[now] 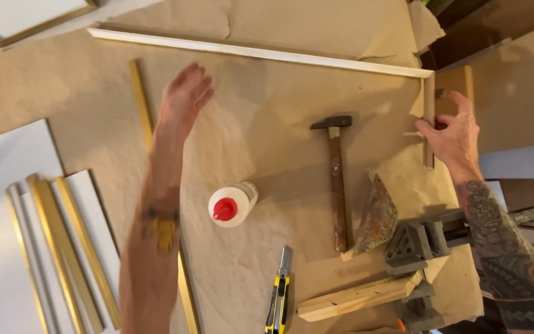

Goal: Applying wood glue to frame components and assembling them using a corner clamp and hammer on a workbench.

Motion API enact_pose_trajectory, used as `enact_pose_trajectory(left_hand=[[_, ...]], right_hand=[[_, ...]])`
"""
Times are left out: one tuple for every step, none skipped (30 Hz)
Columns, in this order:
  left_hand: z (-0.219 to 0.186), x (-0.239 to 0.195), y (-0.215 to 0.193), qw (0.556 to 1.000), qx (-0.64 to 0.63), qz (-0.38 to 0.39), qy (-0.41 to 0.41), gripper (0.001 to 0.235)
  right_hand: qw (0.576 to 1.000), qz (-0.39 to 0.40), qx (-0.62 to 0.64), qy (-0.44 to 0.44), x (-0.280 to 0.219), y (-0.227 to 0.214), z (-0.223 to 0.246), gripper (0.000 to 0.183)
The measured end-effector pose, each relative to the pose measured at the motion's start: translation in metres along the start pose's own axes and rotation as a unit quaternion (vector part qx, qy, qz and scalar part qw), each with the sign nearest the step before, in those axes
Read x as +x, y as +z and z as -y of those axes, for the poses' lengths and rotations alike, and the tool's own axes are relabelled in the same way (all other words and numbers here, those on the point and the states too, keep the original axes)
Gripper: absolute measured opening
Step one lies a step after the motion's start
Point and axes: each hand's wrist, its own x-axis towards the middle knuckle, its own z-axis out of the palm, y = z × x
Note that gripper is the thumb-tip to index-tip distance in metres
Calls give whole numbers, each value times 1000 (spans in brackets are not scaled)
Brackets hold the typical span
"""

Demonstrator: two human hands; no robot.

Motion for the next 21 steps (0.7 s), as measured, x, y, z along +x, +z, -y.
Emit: enact_pose_trajectory(left_hand=[[-10, -45, -1, 996, 43, -6, 80, 33], [-17, -85, 6, 984, 84, -7, 158, 35], [-29, -133, 32, 984, 82, -5, 161, 35], [-30, -188, 57, 935, 172, -172, 257, 8], [-25, -252, 75, 844, 253, -333, 336, 31], [11, -267, 84, 845, 249, -334, 335, 31], [48, -282, 92, 920, 268, -225, 176, 9], [84, -301, 98, 955, 275, -109, 9, 22], [113, -276, 118, 955, 273, -114, 8, 22], [142, -248, 139, 891, 424, -82, 140, 22], [169, -220, 158, 786, 558, -46, 262, 42], [197, -192, 170, 785, 558, -62, 263, 42], [223, -161, 181, 763, 624, -32, 166, 57], [250, -134, 183, 733, 678, -8, 54, 76], [252, -133, 189, 735, 676, -32, 43, 76], [253, -129, 192, 746, 664, -33, 40, 70], [253, -124, 194, 757, 652, -34, 37, 64], [252, -128, 191, 758, 649, -60, 30, 64], [252, -132, 188, 774, 623, -89, 75, 60], [253, -135, 188, 784, 598, -113, 123, 56], [247, -149, 180, 782, 597, -135, 119, 56]], right_hand=[[1000, 0, -7, 16, 1, 2, 0, 81], [999, -5, -18, 34, 4, -3, -2, 82], [999, -8, -19, 31, 8, 3, -6, 82], [999, -15, 1, 29, 9, 5, -13, 82], [999, -23, 21, 27, 10, 9, -21, 82], [999, -23, 17, 24, 9, 3, -14, 82], [999, -8, 21, 27, 6, -3, -6, 81], [999, 12, 26, 29, 0, -4, 2, 80], [999, 16, 25, 26, 0, -4, -3, 80], [999, 10, 21, 38, 3, -4, -5, 81], [999, 4, 17, 50, 6, -2, -6, 82], [999, 12, 20, 36, 15, 4, -28, 82], [1000, -19, 24, 9, 26, 12, -49, 86], [999, -37, 29, -20, 34, 29, -68, 90], [999, -16, 33, -35, 33, 22, -69, 90], [1000, -11, 5, -29, 34, 20, -68, 85], [999, -7, -24, -24, 36, 19, -68, 81], [999, 10, -17, -43, 40, 23, -78, 81], [996, 25, 54, -68, 46, 27, -88, 82], [988, 38, 125, -86, 52, 31, -101, 84], [985, 54, 132, -100, 93, 59, -157, 84]])
